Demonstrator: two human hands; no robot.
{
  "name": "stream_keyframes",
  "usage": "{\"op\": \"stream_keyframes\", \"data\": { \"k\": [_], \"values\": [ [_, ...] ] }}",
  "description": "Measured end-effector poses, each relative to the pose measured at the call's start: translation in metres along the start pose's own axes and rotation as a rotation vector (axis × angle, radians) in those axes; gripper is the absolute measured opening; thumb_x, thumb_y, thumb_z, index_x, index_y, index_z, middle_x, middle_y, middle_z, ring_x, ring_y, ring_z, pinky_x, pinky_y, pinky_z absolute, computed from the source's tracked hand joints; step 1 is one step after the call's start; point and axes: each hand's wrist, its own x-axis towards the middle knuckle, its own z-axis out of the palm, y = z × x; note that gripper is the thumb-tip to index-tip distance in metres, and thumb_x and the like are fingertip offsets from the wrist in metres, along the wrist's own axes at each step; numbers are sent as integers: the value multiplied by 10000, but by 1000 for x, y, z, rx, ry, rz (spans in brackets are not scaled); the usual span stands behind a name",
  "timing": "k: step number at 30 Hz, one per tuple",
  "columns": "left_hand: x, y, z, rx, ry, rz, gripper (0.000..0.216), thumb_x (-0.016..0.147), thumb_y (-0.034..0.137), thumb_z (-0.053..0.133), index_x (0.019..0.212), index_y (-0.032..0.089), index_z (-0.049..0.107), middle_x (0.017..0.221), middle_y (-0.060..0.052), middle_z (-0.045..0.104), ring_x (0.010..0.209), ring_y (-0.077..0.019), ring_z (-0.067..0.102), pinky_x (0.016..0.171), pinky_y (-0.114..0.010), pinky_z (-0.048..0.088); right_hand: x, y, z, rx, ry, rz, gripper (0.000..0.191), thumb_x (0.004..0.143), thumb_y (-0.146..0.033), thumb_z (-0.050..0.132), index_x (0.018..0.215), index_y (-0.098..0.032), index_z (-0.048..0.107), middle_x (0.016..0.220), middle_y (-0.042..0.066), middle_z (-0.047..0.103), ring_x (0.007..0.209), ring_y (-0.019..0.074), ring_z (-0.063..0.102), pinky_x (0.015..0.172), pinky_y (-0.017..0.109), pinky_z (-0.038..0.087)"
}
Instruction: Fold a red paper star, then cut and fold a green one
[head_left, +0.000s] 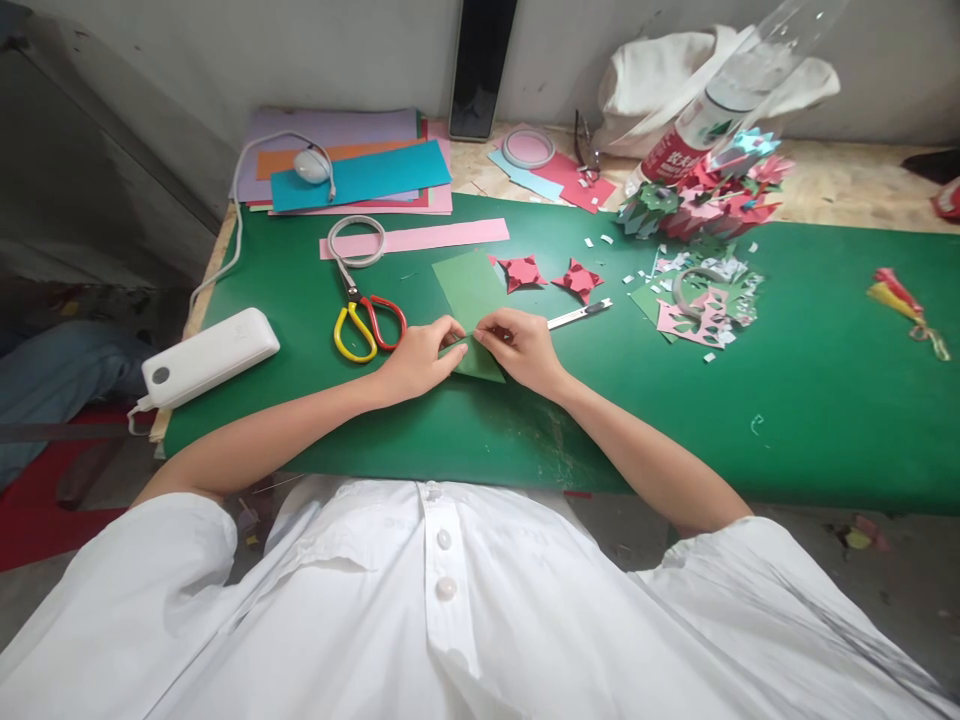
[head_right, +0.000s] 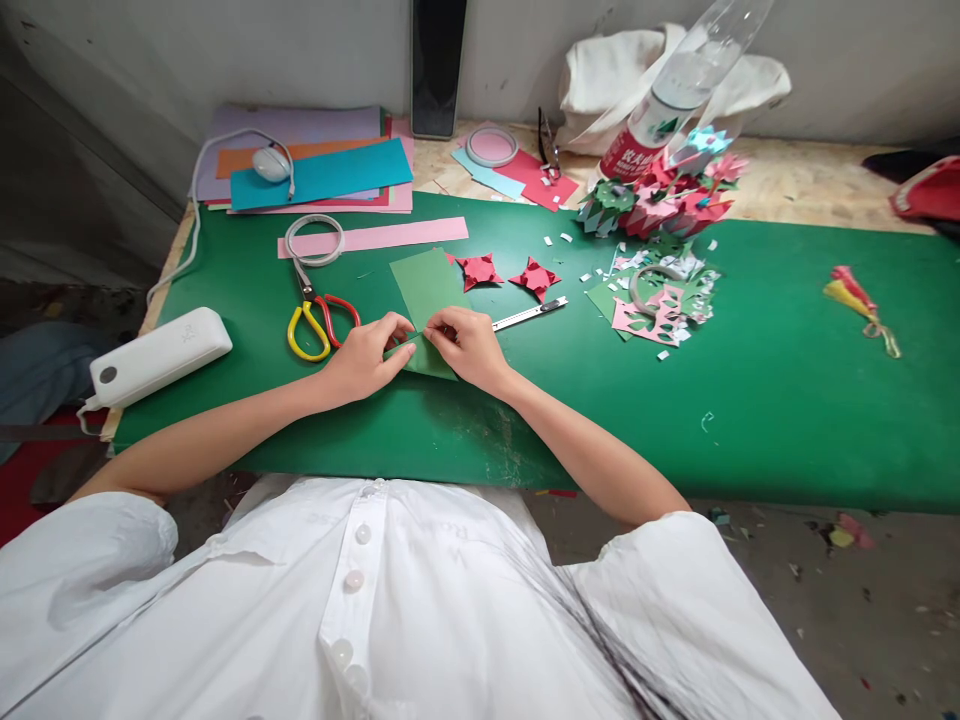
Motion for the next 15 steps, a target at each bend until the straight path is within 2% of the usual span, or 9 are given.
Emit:
{"op": "stream_keyframes", "data": {
  "k": [2,4,8,10,12,15],
  "values": [
    [-8,8,-4,186,47,74,287,898,302,539,1125,142,612,1107,-140,687,1051,-282,629,927,-418,503,0,3,1,-10,-12,21,140,877,-216,598,739,-201,617,672,-17,618,585,110,497,575,261,392],
    [-19,17,-4,339,55,157,332,923,316,519,1173,122,620,1301,-205,619,1219,-355,546,1034,-507,422,0,7,3,-25,-25,41,140,876,-215,605,737,-197,617,674,-15,616,597,110,504,590,264,402],
    [-40,25,8,543,-23,314,387,978,344,447,1150,81,674,1244,-202,677,1240,-348,581,1030,-461,453,-2,15,6,-66,-79,86,179,931,-286,599,795,-177,638,743,4,638,668,111,559,663,266,480],
    [-49,23,16,625,-34,364,464,974,339,462,1251,7,633,1344,-235,626,1311,-356,557,1092,-446,439,-3,18,8,-86,-127,112,216,963,-366,591,973,-162,660,934,34,676,811,126,624,769,299,549],
    [-55,21,21,694,-35,393,523,975,332,469,1320,-46,578,1391,-256,589,1343,-355,544,1131,-439,426,-4,21,9,-104,-176,139,326,971,-421,586,1173,-167,623,1162,71,651,998,165,643,884,374,575],
    [-58,18,24,770,-30,412,569,986,350,457,1363,-69,537,1417,-260,566,1354,-350,543,1152,-437,427,-4,23,9,-128,-229,171,379,969,-423,589,1262,-183,590,1281,90,610,1106,198,625,950,422,564]
  ]
}}
